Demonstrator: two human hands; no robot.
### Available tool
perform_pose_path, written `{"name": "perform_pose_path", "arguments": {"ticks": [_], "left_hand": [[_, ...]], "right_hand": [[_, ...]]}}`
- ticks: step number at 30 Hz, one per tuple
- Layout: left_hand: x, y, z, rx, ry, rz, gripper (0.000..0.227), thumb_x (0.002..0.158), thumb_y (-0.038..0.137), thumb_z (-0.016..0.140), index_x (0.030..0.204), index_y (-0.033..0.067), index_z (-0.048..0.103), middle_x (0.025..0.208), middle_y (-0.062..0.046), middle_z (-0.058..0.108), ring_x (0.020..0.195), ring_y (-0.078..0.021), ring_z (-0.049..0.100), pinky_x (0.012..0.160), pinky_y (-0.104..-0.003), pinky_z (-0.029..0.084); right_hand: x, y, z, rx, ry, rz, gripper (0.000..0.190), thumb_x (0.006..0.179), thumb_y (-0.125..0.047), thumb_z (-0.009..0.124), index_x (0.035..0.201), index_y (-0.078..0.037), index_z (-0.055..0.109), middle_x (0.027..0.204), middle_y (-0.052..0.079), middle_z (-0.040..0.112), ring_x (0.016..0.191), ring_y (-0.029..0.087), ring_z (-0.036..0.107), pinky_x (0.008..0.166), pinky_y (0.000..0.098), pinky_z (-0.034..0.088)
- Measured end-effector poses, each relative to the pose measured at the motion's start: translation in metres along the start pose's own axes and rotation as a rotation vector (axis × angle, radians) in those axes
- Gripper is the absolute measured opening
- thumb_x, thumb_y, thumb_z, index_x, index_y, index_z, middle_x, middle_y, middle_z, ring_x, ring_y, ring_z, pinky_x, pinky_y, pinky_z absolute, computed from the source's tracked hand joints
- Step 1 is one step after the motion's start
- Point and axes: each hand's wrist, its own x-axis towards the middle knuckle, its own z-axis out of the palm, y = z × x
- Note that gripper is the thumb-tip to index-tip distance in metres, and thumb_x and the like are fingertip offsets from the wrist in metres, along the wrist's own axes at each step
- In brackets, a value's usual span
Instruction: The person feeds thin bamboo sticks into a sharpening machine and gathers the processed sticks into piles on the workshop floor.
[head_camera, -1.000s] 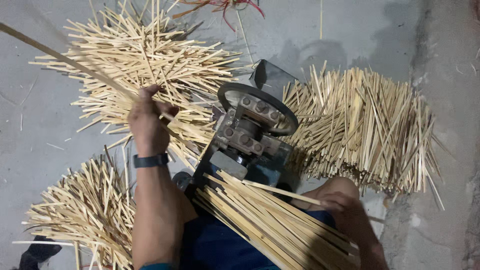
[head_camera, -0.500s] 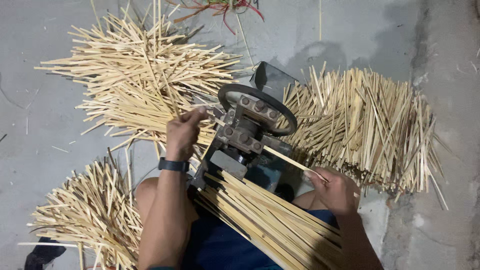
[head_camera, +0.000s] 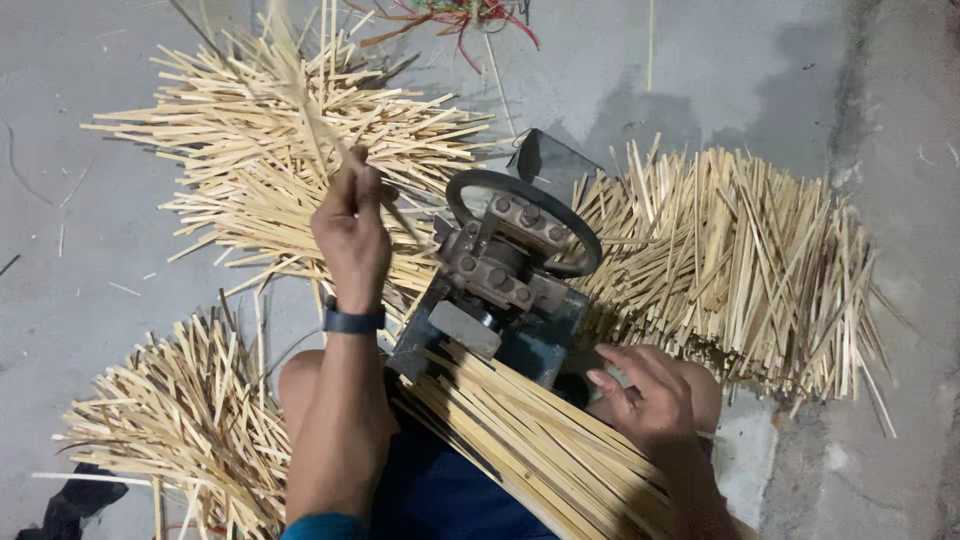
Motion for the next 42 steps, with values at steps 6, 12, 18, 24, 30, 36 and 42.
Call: {"name": "perform_pose_path", "arguments": {"ticks": [6,12,18,24,30,36,42], "left_hand": [[-0.085,0.095,0.029,0.838,-1.221,0.263,0.011,0.084,0.014,0.073,0.094,0.0158,0.075,0.079,-0.006,0.072,0.07,-0.0226,0.065,0.069,-0.038,0.051],[-0.115,0.131,0.039,0.272,-0.771,0.567,0.013,0.081,0.005,0.076,0.091,0.012,0.073,0.081,-0.007,0.07,0.074,-0.0229,0.067,0.058,-0.035,0.054],[-0.036,0.059,-0.016,0.245,-0.174,0.186,0.031,0.088,-0.001,0.066,0.117,0.0064,0.075,0.094,-0.013,0.077,0.076,-0.0225,0.073,0.068,-0.034,0.057],[-0.007,-0.023,-0.012,-0.122,-0.091,-0.448,0.041,0.095,0.037,0.078,0.106,-0.0023,0.079,0.089,-0.011,0.076,0.077,-0.0146,0.068,0.067,-0.028,0.054],[-0.011,-0.04,0.009,-0.307,-0.235,-0.556,0.043,0.088,0.032,0.08,0.109,-0.0042,0.072,0.092,-0.012,0.078,0.08,-0.0185,0.075,0.07,-0.031,0.061],[-0.014,-0.044,0.022,-0.341,-0.284,-0.557,0.036,0.099,0.032,0.066,0.106,-0.0025,0.073,0.09,-0.012,0.08,0.083,-0.0169,0.076,0.073,-0.03,0.061],[-0.004,-0.029,0.004,-0.297,-0.182,-0.44,0.039,0.104,0.038,0.056,0.11,0.0038,0.074,0.088,-0.007,0.08,0.072,-0.0125,0.067,0.06,-0.027,0.048]], "right_hand": [[0.029,0.002,0.017,-0.305,0.624,-0.491,0.045,0.114,-0.04,0.045,0.135,-0.002,0.056,0.123,0.019,0.064,0.109,0.037,0.063,0.09,0.0513,0.056],[-0.016,0.041,-0.019,-0.404,0.157,-0.457,0.04,0.101,-0.042,0.053,0.105,-0.005,0.069,0.093,0.017,0.077,0.063,0.019,0.068,0.053,0.0316,0.056],[-0.044,0.037,-0.041,-0.254,0.033,0.096,0.028,0.103,-0.031,0.063,0.1,-0.006,0.075,0.086,0.013,0.074,0.062,0.013,0.068,0.052,0.0284,0.059],[-0.038,0.085,0.026,-0.186,-0.02,0.293,0.029,0.096,-0.03,0.063,0.108,-0.011,0.081,0.069,0.01,0.071,0.04,0.017,0.056,0.034,0.0316,0.046],[0.0,0.035,0.028,-0.298,-0.103,0.301,0.033,0.096,-0.036,0.067,0.114,-0.011,0.079,0.066,0.007,0.068,0.047,0.016,0.06,0.044,0.0349,0.049],[-0.009,0.026,0.019,-0.019,-0.442,0.733,0.031,0.096,-0.027,0.063,0.119,-0.009,0.073,0.077,0.009,0.074,0.06,0.019,0.069,0.057,0.0362,0.055],[-0.09,0.058,0.017,0.223,-0.629,0.766,0.021,0.093,-0.024,0.067,0.105,-0.009,0.076,0.08,0.01,0.078,0.066,0.019,0.073,0.062,0.0341,0.059]]}}
